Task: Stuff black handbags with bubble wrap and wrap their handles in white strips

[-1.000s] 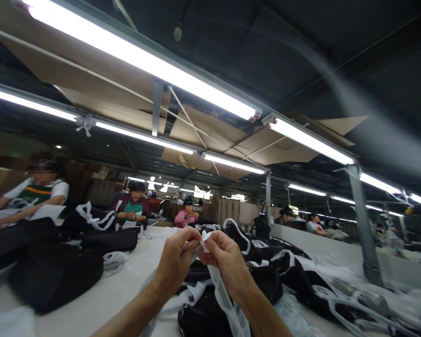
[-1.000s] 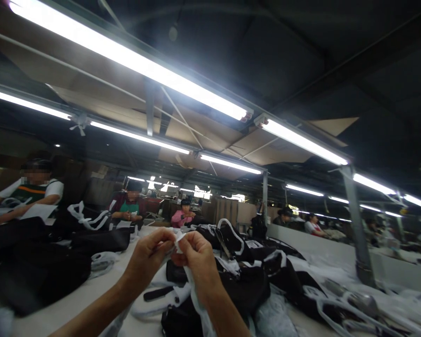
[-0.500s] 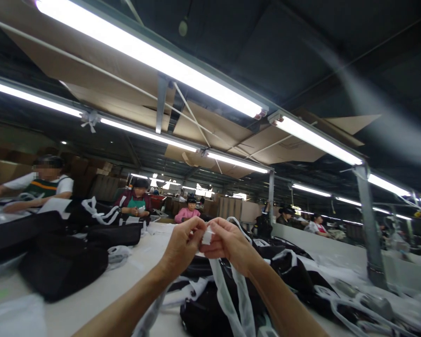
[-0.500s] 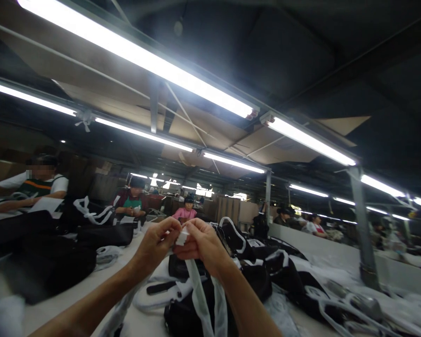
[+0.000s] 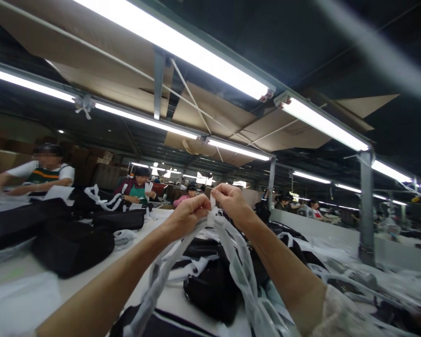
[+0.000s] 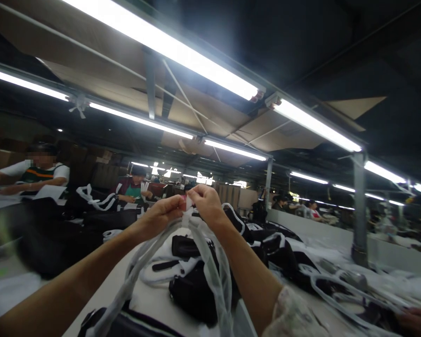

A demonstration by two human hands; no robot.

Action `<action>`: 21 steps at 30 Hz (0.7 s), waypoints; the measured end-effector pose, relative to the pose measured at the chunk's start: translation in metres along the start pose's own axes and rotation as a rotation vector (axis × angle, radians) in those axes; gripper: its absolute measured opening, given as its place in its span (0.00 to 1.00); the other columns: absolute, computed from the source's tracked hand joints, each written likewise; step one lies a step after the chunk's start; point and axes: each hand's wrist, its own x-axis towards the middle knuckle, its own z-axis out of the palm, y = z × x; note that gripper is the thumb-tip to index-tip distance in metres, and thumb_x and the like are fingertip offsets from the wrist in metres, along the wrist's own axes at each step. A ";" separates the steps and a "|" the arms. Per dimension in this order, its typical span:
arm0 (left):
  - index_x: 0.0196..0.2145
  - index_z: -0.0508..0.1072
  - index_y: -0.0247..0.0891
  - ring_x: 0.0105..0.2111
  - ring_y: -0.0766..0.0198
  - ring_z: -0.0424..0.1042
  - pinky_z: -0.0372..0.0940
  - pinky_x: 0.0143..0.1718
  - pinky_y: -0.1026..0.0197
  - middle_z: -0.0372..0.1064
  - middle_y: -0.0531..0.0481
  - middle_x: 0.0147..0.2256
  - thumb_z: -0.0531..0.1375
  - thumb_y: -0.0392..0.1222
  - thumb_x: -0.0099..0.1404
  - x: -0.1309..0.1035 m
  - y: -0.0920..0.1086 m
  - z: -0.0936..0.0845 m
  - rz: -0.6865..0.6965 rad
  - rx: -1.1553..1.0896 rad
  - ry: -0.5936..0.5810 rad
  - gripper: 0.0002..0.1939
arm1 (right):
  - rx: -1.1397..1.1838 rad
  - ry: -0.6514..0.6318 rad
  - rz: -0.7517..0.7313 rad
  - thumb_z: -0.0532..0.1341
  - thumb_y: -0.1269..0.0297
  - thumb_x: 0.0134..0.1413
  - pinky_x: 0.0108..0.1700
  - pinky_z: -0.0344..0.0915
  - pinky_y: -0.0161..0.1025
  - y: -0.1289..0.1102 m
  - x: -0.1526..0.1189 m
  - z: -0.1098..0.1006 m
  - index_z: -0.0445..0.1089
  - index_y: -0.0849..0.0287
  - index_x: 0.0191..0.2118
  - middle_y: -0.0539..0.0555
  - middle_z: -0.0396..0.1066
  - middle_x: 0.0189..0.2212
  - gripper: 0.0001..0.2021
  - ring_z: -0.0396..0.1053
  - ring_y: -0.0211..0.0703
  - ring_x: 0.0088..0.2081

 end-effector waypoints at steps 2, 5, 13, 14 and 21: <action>0.26 0.63 0.39 0.27 0.66 0.56 0.54 0.29 0.64 0.57 0.56 0.25 0.55 0.38 0.57 -0.004 0.002 0.001 0.009 0.031 0.001 0.03 | -0.023 0.013 -0.022 0.59 0.60 0.52 0.30 0.54 0.38 0.000 0.002 0.000 0.68 0.57 0.23 0.46 0.62 0.20 0.11 0.59 0.39 0.25; 0.34 0.65 0.39 0.29 0.64 0.62 0.58 0.32 0.63 0.62 0.55 0.29 0.55 0.39 0.61 -0.013 0.004 0.007 0.038 0.054 0.031 0.02 | -0.043 0.013 -0.059 0.59 0.62 0.53 0.31 0.54 0.38 -0.006 0.003 -0.003 0.67 0.57 0.22 0.47 0.64 0.20 0.10 0.60 0.39 0.26; 0.54 0.63 0.40 0.45 0.54 0.74 0.65 0.46 0.55 0.73 0.47 0.45 0.60 0.31 0.59 -0.019 -0.002 0.002 0.279 0.463 -0.127 0.25 | 0.127 -0.031 0.099 0.59 0.70 0.60 0.26 0.55 0.33 -0.019 0.002 -0.001 0.64 0.59 0.22 0.43 0.60 0.16 0.14 0.58 0.34 0.21; 0.53 0.64 0.40 0.44 0.55 0.74 0.66 0.45 0.55 0.74 0.47 0.44 0.58 0.30 0.60 -0.019 -0.006 0.001 0.293 0.491 -0.172 0.23 | 0.163 -0.031 0.141 0.58 0.71 0.61 0.25 0.56 0.32 -0.018 0.003 0.001 0.63 0.59 0.22 0.42 0.59 0.16 0.15 0.57 0.33 0.19; 0.64 0.51 0.39 0.42 0.54 0.76 0.68 0.45 0.52 0.73 0.42 0.47 0.57 0.32 0.65 -0.031 -0.003 0.011 0.301 0.567 -0.186 0.32 | 0.338 0.028 0.239 0.54 0.73 0.68 0.19 0.58 0.28 -0.020 0.016 -0.001 0.60 0.58 0.23 0.41 0.58 0.14 0.18 0.56 0.30 0.15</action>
